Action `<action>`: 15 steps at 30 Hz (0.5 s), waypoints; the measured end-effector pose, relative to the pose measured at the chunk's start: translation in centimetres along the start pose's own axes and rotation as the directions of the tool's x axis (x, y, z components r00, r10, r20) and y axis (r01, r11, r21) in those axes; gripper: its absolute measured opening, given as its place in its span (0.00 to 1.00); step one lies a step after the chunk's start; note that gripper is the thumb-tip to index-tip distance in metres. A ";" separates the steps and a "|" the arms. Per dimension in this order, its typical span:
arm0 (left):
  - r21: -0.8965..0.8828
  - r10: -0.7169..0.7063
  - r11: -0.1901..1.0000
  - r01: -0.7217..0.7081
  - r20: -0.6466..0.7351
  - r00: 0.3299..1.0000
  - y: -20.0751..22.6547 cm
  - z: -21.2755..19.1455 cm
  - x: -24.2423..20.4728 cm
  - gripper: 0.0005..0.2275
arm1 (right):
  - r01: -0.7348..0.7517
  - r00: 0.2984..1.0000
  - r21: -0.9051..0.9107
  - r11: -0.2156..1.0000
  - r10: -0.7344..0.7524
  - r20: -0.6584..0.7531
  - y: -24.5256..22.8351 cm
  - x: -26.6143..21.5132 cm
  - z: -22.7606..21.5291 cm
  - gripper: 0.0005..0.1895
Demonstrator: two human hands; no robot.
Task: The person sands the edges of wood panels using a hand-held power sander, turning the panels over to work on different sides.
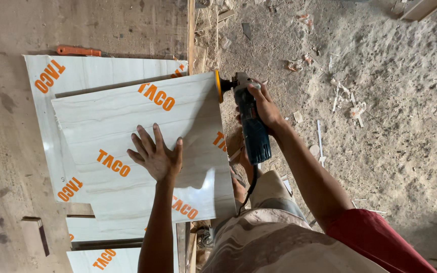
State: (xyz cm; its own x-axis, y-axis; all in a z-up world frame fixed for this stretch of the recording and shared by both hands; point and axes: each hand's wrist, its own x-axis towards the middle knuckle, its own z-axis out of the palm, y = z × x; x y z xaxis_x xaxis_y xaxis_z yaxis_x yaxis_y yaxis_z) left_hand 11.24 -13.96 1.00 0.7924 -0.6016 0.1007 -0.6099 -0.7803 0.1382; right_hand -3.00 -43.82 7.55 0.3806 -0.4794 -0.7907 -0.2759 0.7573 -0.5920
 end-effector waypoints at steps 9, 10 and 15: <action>0.008 -0.018 1.000 0.018 0.036 0.999 0.1 0.0 0.0 0.39 | -0.025 1.000 -0.021 0.999 0.025 0.000 -0.4 0.5 0.1 0.35; 0.008 -0.019 1.000 0.018 0.039 0.999 0.0 0.0 -0.1 0.39 | -0.027 1.000 -0.021 0.999 0.027 -0.002 -0.3 0.6 0.1 0.35; -0.009 0.019 1.000 -0.019 0.039 0.999 -0.2 0.0 -0.2 0.38 | 0.006 0.999 -0.038 0.999 -0.005 0.032 0.0 1.9 -0.3 0.36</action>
State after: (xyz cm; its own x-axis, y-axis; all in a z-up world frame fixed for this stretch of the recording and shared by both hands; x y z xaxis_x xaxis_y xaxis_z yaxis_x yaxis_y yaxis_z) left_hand 11.26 -13.69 0.94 0.7798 -0.6227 0.0648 -0.6248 -0.7672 0.1451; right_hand -2.57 -44.88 6.00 0.4099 -0.4690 -0.7823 -0.3068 0.7368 -0.6024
